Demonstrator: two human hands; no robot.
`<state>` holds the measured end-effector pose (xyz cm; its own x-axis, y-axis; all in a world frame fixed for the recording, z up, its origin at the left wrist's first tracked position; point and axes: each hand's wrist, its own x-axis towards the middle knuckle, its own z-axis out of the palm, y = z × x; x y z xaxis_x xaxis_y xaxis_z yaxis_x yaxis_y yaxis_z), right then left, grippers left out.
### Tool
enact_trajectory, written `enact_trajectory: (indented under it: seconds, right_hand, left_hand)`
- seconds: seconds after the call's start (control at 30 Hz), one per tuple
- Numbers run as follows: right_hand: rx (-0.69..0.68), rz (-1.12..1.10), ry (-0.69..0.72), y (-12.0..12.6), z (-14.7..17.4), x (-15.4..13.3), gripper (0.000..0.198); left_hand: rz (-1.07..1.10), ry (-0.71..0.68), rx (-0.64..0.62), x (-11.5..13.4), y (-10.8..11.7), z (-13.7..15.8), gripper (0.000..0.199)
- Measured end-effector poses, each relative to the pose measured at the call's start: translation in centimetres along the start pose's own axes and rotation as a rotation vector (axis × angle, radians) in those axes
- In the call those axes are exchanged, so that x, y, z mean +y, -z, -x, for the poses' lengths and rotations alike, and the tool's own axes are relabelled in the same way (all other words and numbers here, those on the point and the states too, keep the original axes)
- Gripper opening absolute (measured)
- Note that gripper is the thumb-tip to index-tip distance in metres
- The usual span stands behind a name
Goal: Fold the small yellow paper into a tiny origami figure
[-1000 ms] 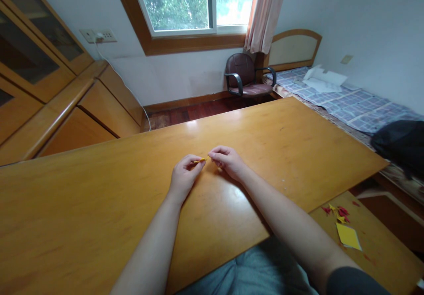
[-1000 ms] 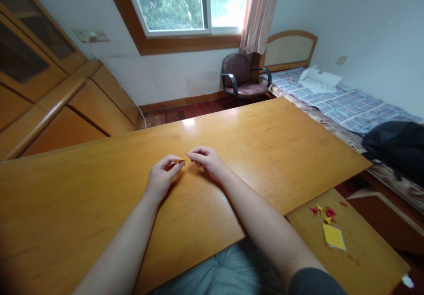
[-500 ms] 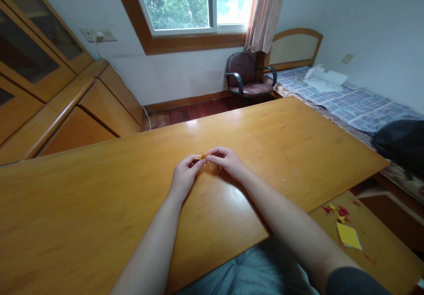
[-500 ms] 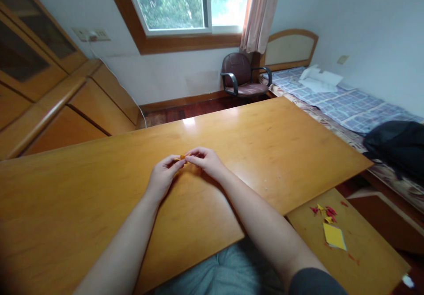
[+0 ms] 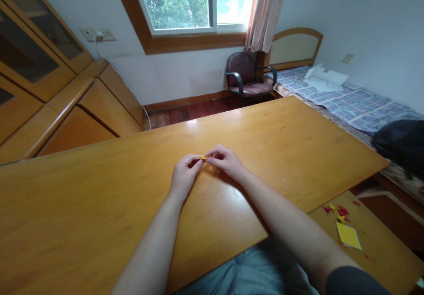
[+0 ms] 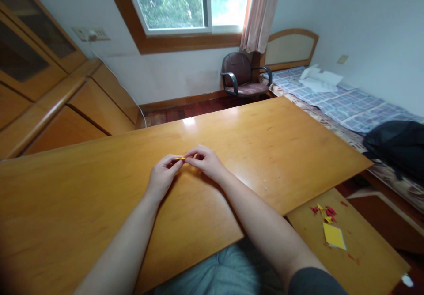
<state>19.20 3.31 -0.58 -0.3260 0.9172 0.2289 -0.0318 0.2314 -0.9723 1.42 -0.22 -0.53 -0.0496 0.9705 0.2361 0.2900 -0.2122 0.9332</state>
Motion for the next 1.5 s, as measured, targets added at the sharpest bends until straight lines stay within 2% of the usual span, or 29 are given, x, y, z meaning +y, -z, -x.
enact_trajectory:
  seconds: [0.07, 0.17, 0.3, 0.57, 0.77, 0.97, 1.27, 1.5]
  right_hand:
    - [-0.007, 0.051, 0.053, 0.1, -0.1, -0.1, 0.014]
    - [-0.017, 0.069, 0.093, 0.2, -0.2, 0.2, 0.009]
    - [0.018, 0.069, 0.089, 0.3, -0.3, 0.5, 0.008]
    - [0.020, 0.063, 0.105, 0.3, -0.2, -0.4, 0.009]
    - [-0.044, -0.028, 0.081, 0.2, 0.1, -0.1, 0.014]
    - [-0.060, 0.020, 0.146, 0.3, 0.1, 0.3, 0.012]
    - [-0.046, 0.076, 0.170, 0.3, 0.1, -0.1, 0.011]
    - [0.006, -0.074, -0.005, 0.1, 0.1, 0.1, 0.025]
  left_hand:
    - [-0.029, -0.024, 0.015, 0.2, 0.1, 0.0, 0.016]
    - [0.050, 0.040, 0.004, 0.3, 0.0, 0.1, 0.020]
    - [0.200, 0.171, -0.011, 0.1, -0.3, 0.1, 0.028]
    - [0.451, 0.293, -0.023, 0.1, -0.6, 0.1, 0.033]
    - [0.571, 0.404, -0.062, 0.9, -0.6, 0.1, 0.031]
    - [0.654, 0.424, -0.069, 0.9, -0.5, 0.1, 0.026]
    - [0.612, 0.433, -0.059, 0.9, -0.6, 0.1, 0.029]
    - [0.529, 0.366, 0.049, 0.5, -0.6, 0.0, 0.025]
